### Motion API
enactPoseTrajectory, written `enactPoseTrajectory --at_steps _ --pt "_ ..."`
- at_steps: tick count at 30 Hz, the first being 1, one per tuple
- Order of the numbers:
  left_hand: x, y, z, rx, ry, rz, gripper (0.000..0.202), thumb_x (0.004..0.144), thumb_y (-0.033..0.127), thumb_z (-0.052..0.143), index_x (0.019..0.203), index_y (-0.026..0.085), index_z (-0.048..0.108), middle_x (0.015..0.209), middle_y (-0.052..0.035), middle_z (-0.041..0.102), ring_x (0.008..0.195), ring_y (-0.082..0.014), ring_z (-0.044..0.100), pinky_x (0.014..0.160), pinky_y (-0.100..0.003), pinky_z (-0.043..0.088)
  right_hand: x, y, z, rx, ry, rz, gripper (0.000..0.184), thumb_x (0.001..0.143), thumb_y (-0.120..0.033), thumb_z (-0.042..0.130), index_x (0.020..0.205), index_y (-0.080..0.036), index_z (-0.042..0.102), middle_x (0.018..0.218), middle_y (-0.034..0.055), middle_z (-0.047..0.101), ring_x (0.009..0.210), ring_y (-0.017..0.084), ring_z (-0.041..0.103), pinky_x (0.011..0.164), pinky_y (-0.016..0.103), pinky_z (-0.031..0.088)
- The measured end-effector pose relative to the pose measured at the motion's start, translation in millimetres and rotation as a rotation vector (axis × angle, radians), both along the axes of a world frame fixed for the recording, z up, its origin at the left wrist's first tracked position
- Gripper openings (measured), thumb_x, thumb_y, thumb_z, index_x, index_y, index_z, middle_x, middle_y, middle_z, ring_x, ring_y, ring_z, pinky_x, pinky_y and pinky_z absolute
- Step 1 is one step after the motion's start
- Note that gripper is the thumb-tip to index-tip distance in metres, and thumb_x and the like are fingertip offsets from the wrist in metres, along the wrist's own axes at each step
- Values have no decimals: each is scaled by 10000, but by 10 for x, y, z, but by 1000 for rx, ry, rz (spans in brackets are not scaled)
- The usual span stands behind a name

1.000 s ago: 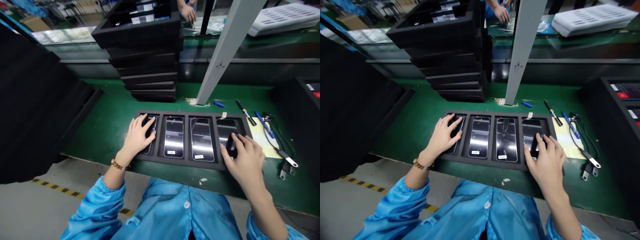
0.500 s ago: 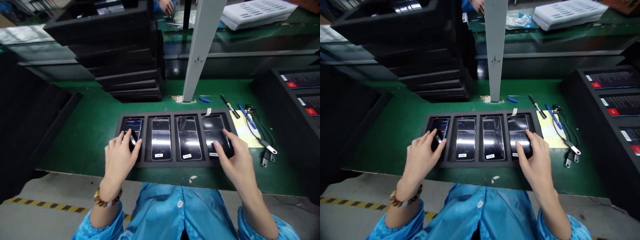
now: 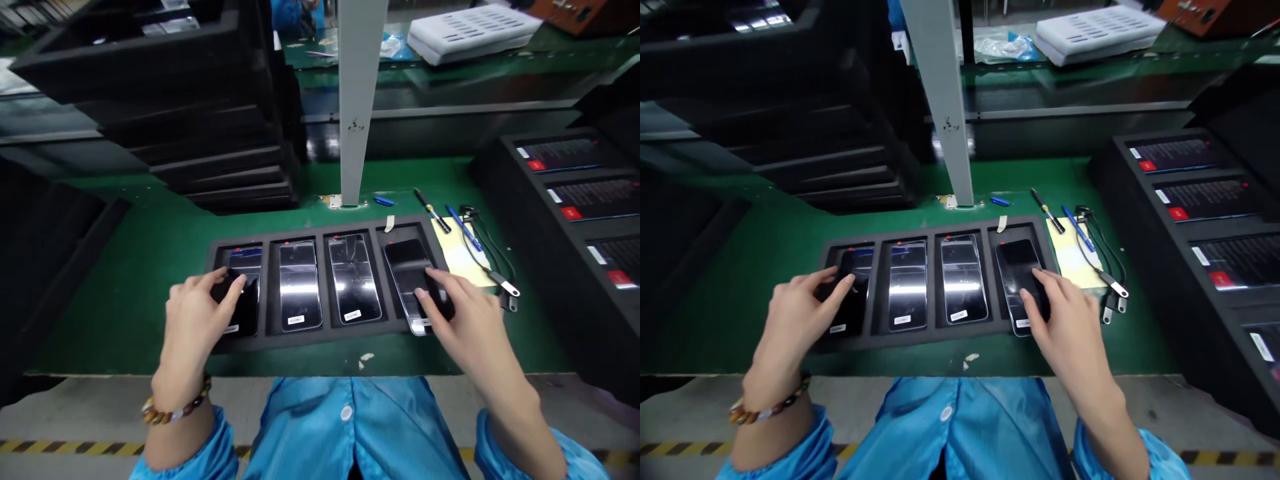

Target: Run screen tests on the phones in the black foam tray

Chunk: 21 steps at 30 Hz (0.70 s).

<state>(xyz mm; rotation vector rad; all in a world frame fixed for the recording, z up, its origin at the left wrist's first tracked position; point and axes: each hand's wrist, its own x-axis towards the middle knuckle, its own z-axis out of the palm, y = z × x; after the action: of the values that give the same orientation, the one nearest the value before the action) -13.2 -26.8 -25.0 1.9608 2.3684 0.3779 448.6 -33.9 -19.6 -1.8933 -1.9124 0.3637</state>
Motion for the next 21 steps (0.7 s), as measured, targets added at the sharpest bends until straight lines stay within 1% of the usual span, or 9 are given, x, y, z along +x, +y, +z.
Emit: enactPoseTrajectory --at_steps 1,3,4,6,9,12,15,18,21 --pt "36 70 -5 32 31 -54 597 1062 660 505 1357 192 731 1242 -209 766 1128 -415 692 1008 -608 547 -73 52 30 66 -66 47 467 1098 -539 555 1437 -249 695 1417 159 733 1226 382 698 1047 577 552" --pt "129 227 -9 47 53 -149 517 1087 597 493 1362 224 721 1384 -165 731 1271 -399 653 1104 -573 518 -243 259 58 146 -66 190 429 1116 -485 535 1412 -219 695 1459 162 703 1358 383 632 1145 577 503" --pt "171 303 -10 20 48 -214 493 1099 567 480 1367 223 710 1405 -149 726 1289 -385 649 1122 -553 510 -337 398 54 142 -28 292 422 1125 -458 521 1414 -199 687 1459 166 699 1365 360 630 1155 547 510" --pt "216 428 -17 -23 52 -284 471 1114 526 459 1365 203 693 1391 -148 730 1275 -368 655 1131 -528 498 -542 687 20 92 -15 481 430 1139 -415 482 1424 -157 675 1455 175 699 1363 345 625 1152 526 520" --pt "198 526 -31 -43 61 -290 454 1117 517 465 1330 187 692 1336 -160 729 1230 -360 651 1099 -519 493 -848 1001 -56 60 -123 635 480 1153 -398 424 1452 -99 651 1478 199 681 1373 373 594 1138 556 505" --pt "161 561 -28 -24 41 -246 409 1109 536 491 1171 211 731 1191 -137 733 1165 -346 642 1053 -512 486 -1060 1140 -112 98 -232 636 530 1155 -460 387 1376 -85 688 1366 221 700 1266 395 598 1045 569 515" --pt "160 587 13 9 -22 -209 374 1090 533 526 987 218 700 1050 -108 726 1081 -311 649 996 -455 481 -1162 1210 -127 134 -296 595 544 1146 -523 371 1163 -126 742 1192 209 712 1130 386 601 946 548 519" --pt "161 605 117 20 -164 -160 357 1076 544 543 928 229 626 898 -48 713 879 -234 651 847 -355 460 -1218 1251 -95 154 -270 562 512 1140 -538 390 1034 -154 711 1084 193 707 1084 371 611 926 508 509" --pt "115 633 285 80 -324 -121 423 1065 532 546 771 229 526 685 16 569 660 -155 516 688 -302 370 -1269 1276 -12 96 -149 467 426 1131 -555 445 1051 -194 657 933 128 707 927 316 646 793 398 462"
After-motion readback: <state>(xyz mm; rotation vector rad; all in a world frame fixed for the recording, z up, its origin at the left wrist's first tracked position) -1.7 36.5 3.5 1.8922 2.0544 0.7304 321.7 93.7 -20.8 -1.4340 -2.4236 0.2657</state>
